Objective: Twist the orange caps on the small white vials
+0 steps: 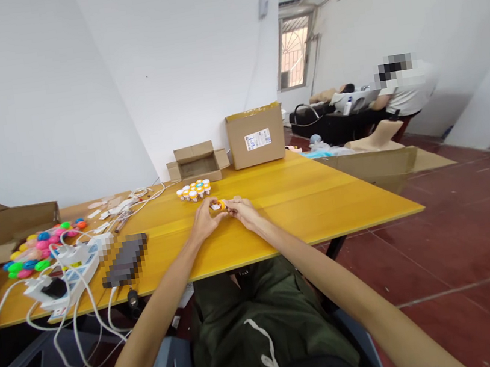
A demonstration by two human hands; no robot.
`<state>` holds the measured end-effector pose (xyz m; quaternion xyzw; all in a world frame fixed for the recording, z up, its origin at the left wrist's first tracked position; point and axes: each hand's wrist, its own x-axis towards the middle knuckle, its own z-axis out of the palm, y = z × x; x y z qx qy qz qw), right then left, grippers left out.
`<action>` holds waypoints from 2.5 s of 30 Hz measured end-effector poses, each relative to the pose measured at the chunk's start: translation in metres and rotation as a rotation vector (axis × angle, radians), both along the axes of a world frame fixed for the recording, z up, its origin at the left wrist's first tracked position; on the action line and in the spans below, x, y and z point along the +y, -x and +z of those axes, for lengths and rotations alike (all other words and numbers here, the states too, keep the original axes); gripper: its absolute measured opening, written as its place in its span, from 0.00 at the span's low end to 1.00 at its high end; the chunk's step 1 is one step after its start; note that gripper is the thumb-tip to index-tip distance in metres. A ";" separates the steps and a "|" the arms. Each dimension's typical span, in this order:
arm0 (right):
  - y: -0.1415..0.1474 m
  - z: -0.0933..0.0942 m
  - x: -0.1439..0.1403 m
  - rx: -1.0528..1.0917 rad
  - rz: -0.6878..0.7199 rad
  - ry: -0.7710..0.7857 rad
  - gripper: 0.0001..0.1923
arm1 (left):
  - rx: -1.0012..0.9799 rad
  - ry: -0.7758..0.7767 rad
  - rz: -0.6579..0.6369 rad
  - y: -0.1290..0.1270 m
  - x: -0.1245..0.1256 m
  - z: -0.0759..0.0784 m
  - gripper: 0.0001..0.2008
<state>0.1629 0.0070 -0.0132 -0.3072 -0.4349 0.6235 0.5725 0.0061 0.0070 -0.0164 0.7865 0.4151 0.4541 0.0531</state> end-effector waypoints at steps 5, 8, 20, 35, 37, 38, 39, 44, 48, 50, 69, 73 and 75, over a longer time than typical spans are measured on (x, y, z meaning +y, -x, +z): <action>0.001 0.002 -0.003 -0.005 0.008 0.007 0.22 | -0.019 0.010 0.028 -0.001 -0.002 0.001 0.10; 0.000 0.003 -0.003 -0.015 0.022 0.006 0.21 | -0.018 0.025 0.035 -0.002 -0.003 0.003 0.08; -0.003 -0.004 0.006 -0.062 0.080 -0.007 0.16 | 0.002 0.032 0.000 -0.001 -0.006 0.006 0.07; -0.003 -0.005 0.007 -0.063 0.082 0.011 0.16 | 0.005 -0.004 -0.034 0.001 -0.005 0.004 0.09; -0.003 -0.005 0.008 -0.063 0.085 0.008 0.16 | 0.000 -0.005 -0.039 0.001 -0.005 0.004 0.09; -0.003 -0.006 0.008 -0.064 0.086 0.006 0.15 | -0.004 -0.006 -0.040 0.001 -0.005 0.004 0.09; -0.004 -0.006 0.009 -0.065 0.089 0.004 0.15 | -0.008 -0.009 -0.040 0.001 -0.005 0.005 0.08; -0.005 -0.007 0.010 -0.079 0.138 -0.023 0.15 | -0.020 -0.011 -0.036 0.001 -0.004 0.005 0.09; -0.005 -0.007 0.009 -0.081 0.156 -0.029 0.16 | -0.033 0.007 -0.040 0.001 -0.004 0.005 0.10; -0.004 -0.007 0.009 -0.071 0.138 -0.024 0.17 | -0.037 0.014 -0.038 0.000 -0.004 0.004 0.10; 0.000 -0.007 0.006 -0.089 0.063 -0.034 0.19 | -0.048 0.078 0.045 -0.003 -0.006 0.005 0.08; -0.001 -0.005 0.005 -0.089 0.075 -0.024 0.19 | -0.045 0.064 0.036 -0.003 -0.006 0.007 0.07; -0.001 -0.005 0.005 -0.087 0.077 -0.018 0.18 | -0.045 0.057 0.035 -0.003 -0.006 0.007 0.07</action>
